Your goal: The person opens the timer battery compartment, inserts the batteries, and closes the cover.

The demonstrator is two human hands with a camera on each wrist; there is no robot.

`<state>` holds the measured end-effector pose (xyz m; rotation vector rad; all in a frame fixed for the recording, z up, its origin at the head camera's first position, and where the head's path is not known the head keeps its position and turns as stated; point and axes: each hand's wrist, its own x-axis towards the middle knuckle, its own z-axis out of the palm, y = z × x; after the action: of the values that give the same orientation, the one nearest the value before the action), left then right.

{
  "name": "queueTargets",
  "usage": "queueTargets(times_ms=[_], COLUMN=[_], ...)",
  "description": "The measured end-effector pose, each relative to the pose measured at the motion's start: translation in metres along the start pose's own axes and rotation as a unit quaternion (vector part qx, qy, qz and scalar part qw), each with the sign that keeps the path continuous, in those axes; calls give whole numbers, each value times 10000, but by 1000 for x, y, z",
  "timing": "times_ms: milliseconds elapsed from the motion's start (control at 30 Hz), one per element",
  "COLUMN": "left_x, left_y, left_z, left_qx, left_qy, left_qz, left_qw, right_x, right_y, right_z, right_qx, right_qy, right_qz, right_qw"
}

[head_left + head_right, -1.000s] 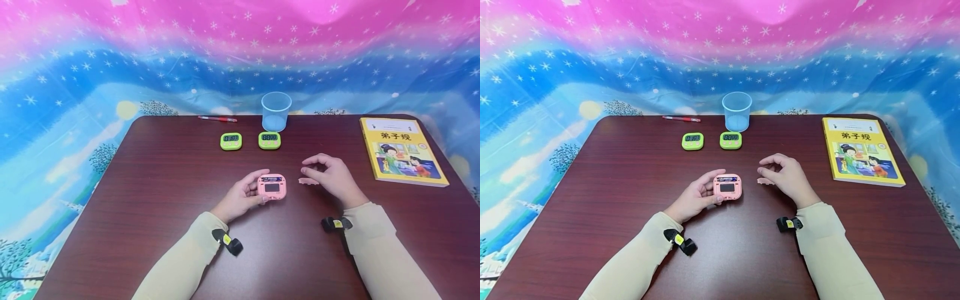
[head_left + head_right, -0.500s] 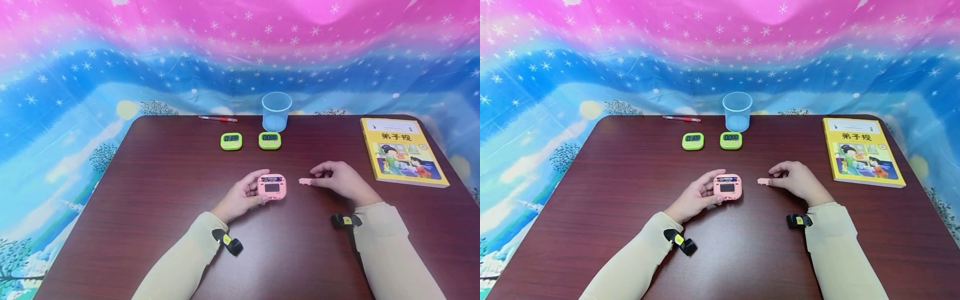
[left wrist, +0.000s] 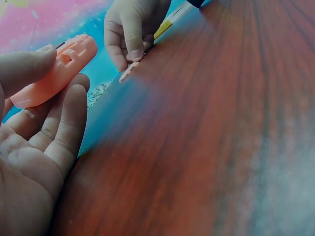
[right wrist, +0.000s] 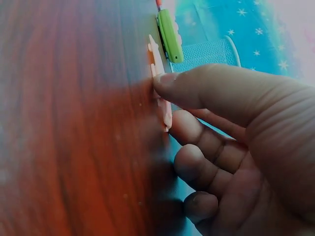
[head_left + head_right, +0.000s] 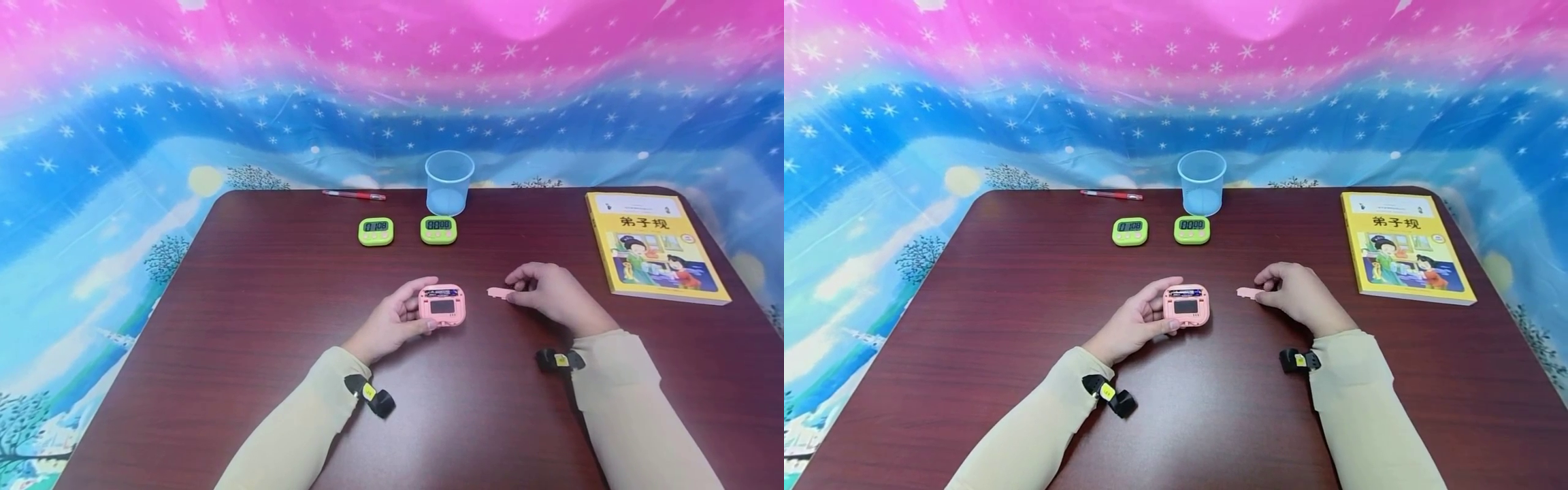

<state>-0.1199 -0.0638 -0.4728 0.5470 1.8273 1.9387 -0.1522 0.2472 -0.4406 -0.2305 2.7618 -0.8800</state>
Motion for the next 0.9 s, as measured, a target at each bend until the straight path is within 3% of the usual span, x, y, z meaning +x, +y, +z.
queueTargets(times_ms=[300, 533, 900], left_x=[1, 2, 2], left_y=[-3, -4, -1], left_z=[0, 0, -2], left_qx=[-12, 3, 96], left_qy=[-29, -55, -219], left_qz=[31, 54, 87], left_qw=[10000, 10000, 9997], right_x=[1, 0, -2], right_y=[-3, -1, -17], right_z=[0, -1, 0], right_qx=[55, 655, 1470], right_qy=[-78, 76, -179], right_qz=[76, -63, -191], right_qw=[9999, 9978, 9888])
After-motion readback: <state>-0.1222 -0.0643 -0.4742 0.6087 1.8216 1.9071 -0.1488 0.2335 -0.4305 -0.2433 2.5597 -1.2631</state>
